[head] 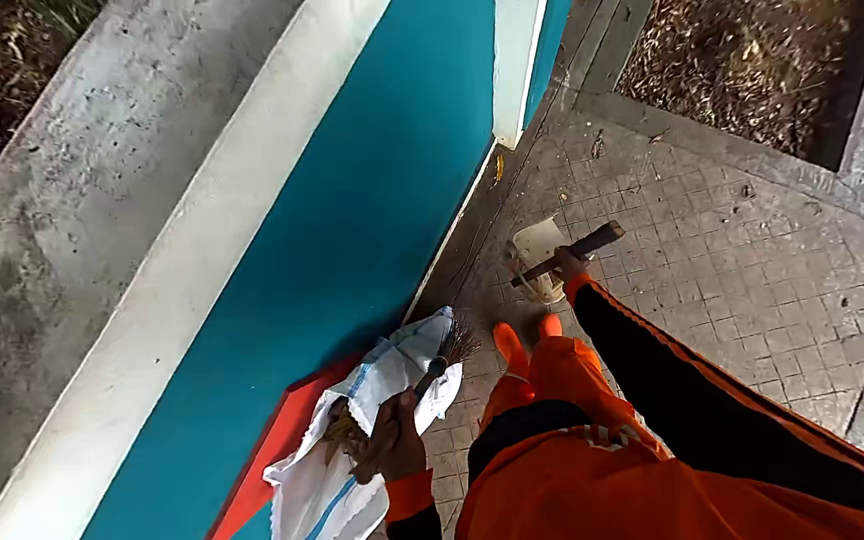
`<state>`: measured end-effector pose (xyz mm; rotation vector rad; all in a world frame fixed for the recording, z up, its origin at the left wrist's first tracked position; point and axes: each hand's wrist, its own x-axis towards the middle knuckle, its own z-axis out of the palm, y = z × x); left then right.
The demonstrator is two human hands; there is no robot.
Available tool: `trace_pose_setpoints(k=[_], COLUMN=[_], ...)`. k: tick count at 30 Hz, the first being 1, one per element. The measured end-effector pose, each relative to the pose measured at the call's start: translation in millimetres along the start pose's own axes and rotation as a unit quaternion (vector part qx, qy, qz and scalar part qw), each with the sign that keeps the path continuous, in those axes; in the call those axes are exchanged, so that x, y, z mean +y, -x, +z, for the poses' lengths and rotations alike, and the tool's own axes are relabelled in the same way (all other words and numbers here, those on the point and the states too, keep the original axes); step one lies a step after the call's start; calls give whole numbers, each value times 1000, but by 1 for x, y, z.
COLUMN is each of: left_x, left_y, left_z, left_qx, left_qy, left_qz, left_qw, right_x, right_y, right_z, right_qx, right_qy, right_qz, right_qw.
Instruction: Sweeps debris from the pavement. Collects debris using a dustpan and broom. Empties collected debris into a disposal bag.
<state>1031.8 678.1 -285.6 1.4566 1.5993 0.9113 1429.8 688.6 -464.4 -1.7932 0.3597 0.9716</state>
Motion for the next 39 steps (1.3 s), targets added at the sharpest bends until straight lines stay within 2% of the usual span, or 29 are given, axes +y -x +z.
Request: trace_pose_setpoints(k=[5,10,12,15,17,21,25,27,29,30,33,34,37,38,39], left_x=[0,28,30,31,32,32,39,46,56,61,81,89,108,114,118], left_y=[7,3,0,-5,-9,-15,-20,-21,-24,-25,-22,-19,-5,-1,4], left_z=[10,40,49,66,77,96,113,121,128,133,149,154,167,168,165], left_qx=[45,92,86,83,88,83,106,117,128,131,118,105,65,58,50], left_qy=[-15,-29,-49,-60,-50,-26,19,26,38,47,58,59,63,63,68], left_qz=[-34,-109,-116,-122,-118,-106,-105,-101,-99,-104,-149,-171,-186,-178,-172], left_qw=[998,989,988,987,988,991,989,988,986,985,980,978,978,980,982], right_x=[-11,-14,-12,-30,-35,-47,-62,-70,-66,-57,-41,-39,-43,-53,-71], right_y=[-74,-122,-138,-148,-168,-186,-183,-160,-119,-97,-1,32,113,147,198], right_z=[83,165,195,229,250,277,276,256,222,201,147,130,98,94,94], right_qx=[54,57,46,-4,-48,-190,-214,-245,-307,-344,-454,-478,-543,-570,-560], right_qy=[-32,56,38,-28,-27,71,195,308,435,496,566,561,483,470,519], right_qz=[47,58,79,112,109,93,63,38,16,22,134,177,255,250,219], right_qw=[997,995,995,993,992,975,955,919,846,797,674,652,637,626,608])
